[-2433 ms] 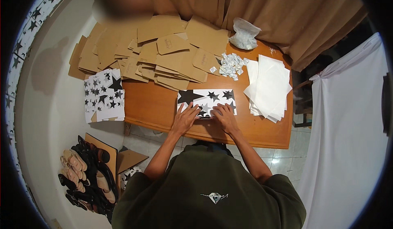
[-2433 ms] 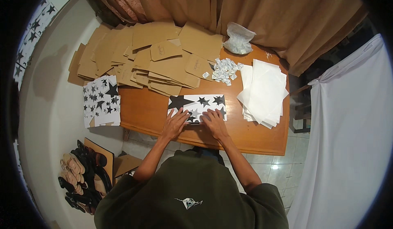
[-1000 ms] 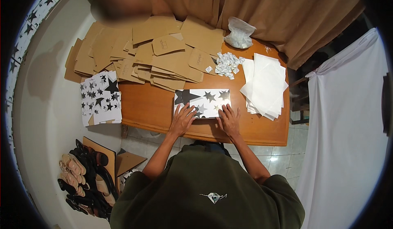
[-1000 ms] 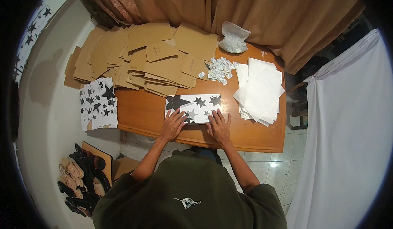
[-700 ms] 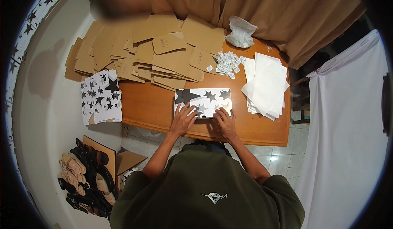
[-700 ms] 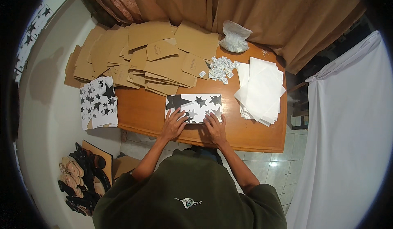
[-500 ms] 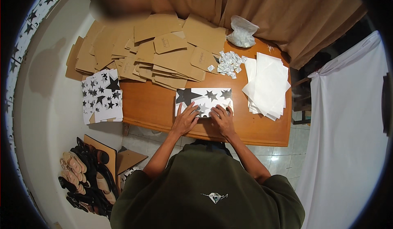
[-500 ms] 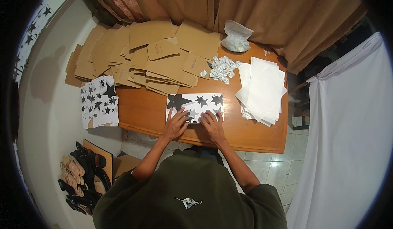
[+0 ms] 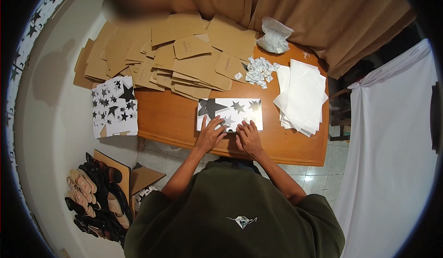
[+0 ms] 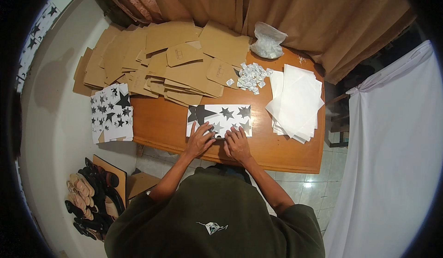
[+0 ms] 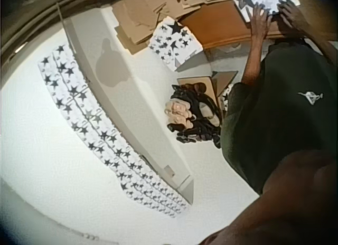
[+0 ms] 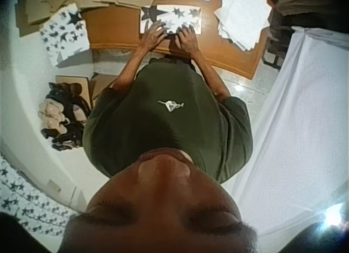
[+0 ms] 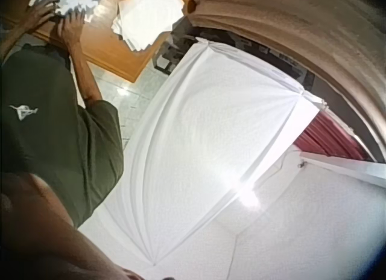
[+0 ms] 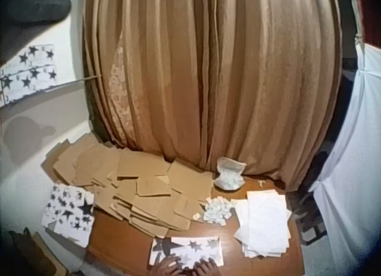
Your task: Assembling and folding cardboard shoe boxes, including placing tissue paper and silica packets inside.
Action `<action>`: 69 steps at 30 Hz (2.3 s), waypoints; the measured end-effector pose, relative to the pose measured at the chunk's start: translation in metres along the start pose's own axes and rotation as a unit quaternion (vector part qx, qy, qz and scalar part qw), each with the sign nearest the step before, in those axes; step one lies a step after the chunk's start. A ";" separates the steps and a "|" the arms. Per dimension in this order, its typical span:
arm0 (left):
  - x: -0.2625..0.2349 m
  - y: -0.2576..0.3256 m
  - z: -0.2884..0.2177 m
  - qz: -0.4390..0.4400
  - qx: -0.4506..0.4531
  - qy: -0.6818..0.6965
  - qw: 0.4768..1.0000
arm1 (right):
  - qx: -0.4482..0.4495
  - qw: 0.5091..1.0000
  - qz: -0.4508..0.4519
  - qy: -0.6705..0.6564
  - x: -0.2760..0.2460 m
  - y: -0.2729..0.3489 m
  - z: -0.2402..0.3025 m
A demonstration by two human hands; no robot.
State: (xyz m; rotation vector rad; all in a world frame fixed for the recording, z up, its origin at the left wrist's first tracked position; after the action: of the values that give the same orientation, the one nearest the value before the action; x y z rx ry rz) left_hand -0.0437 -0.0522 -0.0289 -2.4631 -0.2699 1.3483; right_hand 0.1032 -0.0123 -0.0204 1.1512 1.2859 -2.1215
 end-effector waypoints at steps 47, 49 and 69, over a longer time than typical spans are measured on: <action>-0.002 -0.004 0.001 -0.026 0.011 0.004 1.000 | -0.066 0.992 -0.042 -0.100 0.002 -0.007 0.006; -0.002 -0.004 0.000 -0.022 0.021 -0.003 1.000 | -0.066 0.992 -0.046 -0.099 0.002 -0.006 0.006; -0.001 -0.003 -0.007 -0.056 0.066 0.027 0.996 | -0.052 0.993 -0.050 -0.095 -0.001 -0.011 0.002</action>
State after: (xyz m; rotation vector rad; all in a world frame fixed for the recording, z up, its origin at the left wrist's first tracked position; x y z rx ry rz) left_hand -0.0385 -0.0508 -0.0241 -2.3353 -0.2906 1.2117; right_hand 0.0956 -0.0090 -0.0130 0.8376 1.3717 -2.1476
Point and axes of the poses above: each hand's wrist, its own y-axis away from the middle knuckle, its own x-axis out of the palm, z = x × y, the point moved 9 cm from there along -y, towards the middle knuckle, and after that the axes turned 8 degrees about -z, right-handed, at the moved point
